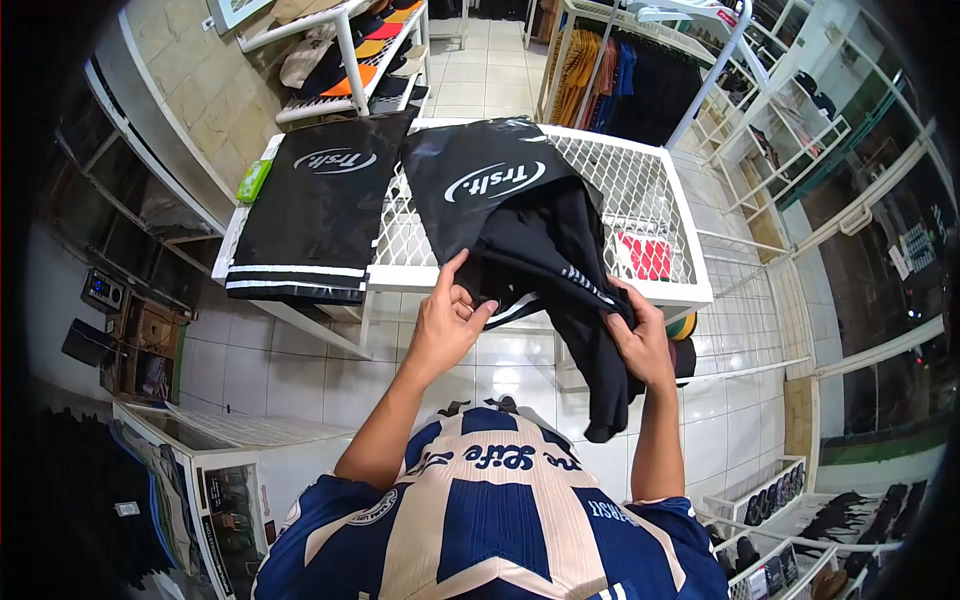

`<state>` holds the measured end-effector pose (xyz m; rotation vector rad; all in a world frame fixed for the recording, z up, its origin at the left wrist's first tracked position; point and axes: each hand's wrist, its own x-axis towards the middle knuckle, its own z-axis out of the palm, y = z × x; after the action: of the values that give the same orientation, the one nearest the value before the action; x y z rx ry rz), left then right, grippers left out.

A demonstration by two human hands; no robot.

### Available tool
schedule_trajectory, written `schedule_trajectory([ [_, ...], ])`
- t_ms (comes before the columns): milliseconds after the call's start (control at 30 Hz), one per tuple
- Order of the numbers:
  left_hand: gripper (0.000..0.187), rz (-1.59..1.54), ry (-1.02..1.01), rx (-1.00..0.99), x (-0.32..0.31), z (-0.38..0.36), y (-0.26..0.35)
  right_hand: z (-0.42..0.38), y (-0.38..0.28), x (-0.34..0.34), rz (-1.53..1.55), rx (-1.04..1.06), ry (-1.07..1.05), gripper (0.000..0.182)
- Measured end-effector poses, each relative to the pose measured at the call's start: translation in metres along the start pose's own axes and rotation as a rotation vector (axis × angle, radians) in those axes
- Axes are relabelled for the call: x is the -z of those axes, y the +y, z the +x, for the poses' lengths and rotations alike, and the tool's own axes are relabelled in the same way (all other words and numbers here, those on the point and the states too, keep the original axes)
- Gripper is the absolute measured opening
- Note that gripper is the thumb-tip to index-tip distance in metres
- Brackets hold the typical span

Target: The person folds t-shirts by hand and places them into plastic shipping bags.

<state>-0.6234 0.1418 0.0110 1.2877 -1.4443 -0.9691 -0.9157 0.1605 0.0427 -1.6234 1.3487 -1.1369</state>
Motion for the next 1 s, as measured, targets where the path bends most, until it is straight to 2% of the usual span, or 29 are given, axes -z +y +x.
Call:
schedule_trajectory([
  [33, 0.072, 0.001, 0.001, 0.000, 0.001, -0.001, 0.006, 0.003, -0.005, 0.000, -0.089, 0.049, -0.010, 0.045],
  [67, 0.068, 0.133, 0.010, 0.041, 0.005, -0.002, 0.016, 0.004, -0.010, 0.001, -0.177, 0.098, -0.019, 0.046],
  [100, 0.064, 0.265, 0.019, 0.082, 0.007, -0.002, 0.022, 0.003, -0.015, 0.003, -0.174, 0.098, -0.019, 0.046],
  [133, 0.064, 0.267, 0.021, 0.082, 0.007, 0.000, 0.022, 0.002, -0.022, 0.007, -0.248, 0.068, -0.040, 0.047],
  [200, 0.048, 0.678, 0.199, -0.158, 0.006, 0.005, 0.023, 0.000, -0.033, 0.013, -0.334, 0.017, -0.073, 0.048],
  [233, 0.048, 0.678, 0.198, -0.154, 0.005, 0.010, 0.022, -0.001, -0.031, 0.015, -0.334, 0.014, -0.076, 0.048],
  [300, 0.030, 0.671, 0.236, -0.338, -0.001, 0.027, 0.017, -0.002, -0.029, 0.019, -0.334, -0.023, -0.097, 0.049],
  [333, 0.018, 0.636, 0.204, -0.350, -0.003, 0.033, 0.014, -0.002, -0.030, 0.020, -0.335, -0.023, -0.095, 0.049],
  [367, 0.018, 0.634, 0.203, -0.354, -0.004, 0.038, 0.013, -0.002, -0.032, 0.021, -0.334, -0.035, -0.104, 0.049],
  [467, 0.008, 0.458, 0.184, -0.198, -0.006, 0.044, 0.025, -0.002, -0.027, 0.026, -0.317, -0.033, -0.099, 0.049],
  [500, 0.008, 0.456, 0.179, -0.200, -0.006, 0.044, 0.029, -0.002, -0.024, 0.028, -0.301, -0.020, -0.096, 0.049],
  [567, 0.011, 0.367, 0.312, -0.233, -0.005, 0.048, 0.033, -0.002, -0.022, 0.029, -0.299, 0.010, -0.086, 0.049],
  [600, 0.016, 0.389, 0.295, -0.365, -0.002, 0.052, 0.031, -0.003, -0.021, 0.030, -0.296, 0.037, -0.084, 0.049],
  [633, 0.016, 0.388, 0.293, -0.361, -0.002, 0.050, 0.032, -0.003, -0.021, 0.030, -0.296, 0.032, -0.086, 0.049],
  [700, 0.030, 0.325, 0.043, -0.300, 0.001, 0.043, 0.042, -0.001, -0.021, 0.032, -0.307, -0.035, -0.085, 0.048],
  [733, 0.046, 0.381, -0.025, -0.258, 0.004, 0.040, 0.046, 0.000, -0.017, 0.034, -0.309, -0.034, -0.083, 0.048],
  [767, 0.054, 0.434, -0.115, -0.212, 0.007, 0.038, 0.048, 0.001, -0.010, 0.036, -0.267, -0.038, -0.081, 0.048],
  [833, 0.058, 0.519, -0.036, -0.343, 0.002, 0.035, 0.043, 0.002, -0.002, 0.038, -0.226, -0.049, -0.084, 0.047],
  [967, 0.046, 0.538, -0.043, -0.214, -0.007, 0.042, 0.029, 0.003, 0.007, 0.039, -0.083, -0.079, -0.077, 0.047],
  [1000, 0.037, 0.472, 0.066, -0.221, -0.008, 0.044, 0.029, 0.002, 0.005, 0.039, -0.138, -0.034, -0.084, 0.047],
])
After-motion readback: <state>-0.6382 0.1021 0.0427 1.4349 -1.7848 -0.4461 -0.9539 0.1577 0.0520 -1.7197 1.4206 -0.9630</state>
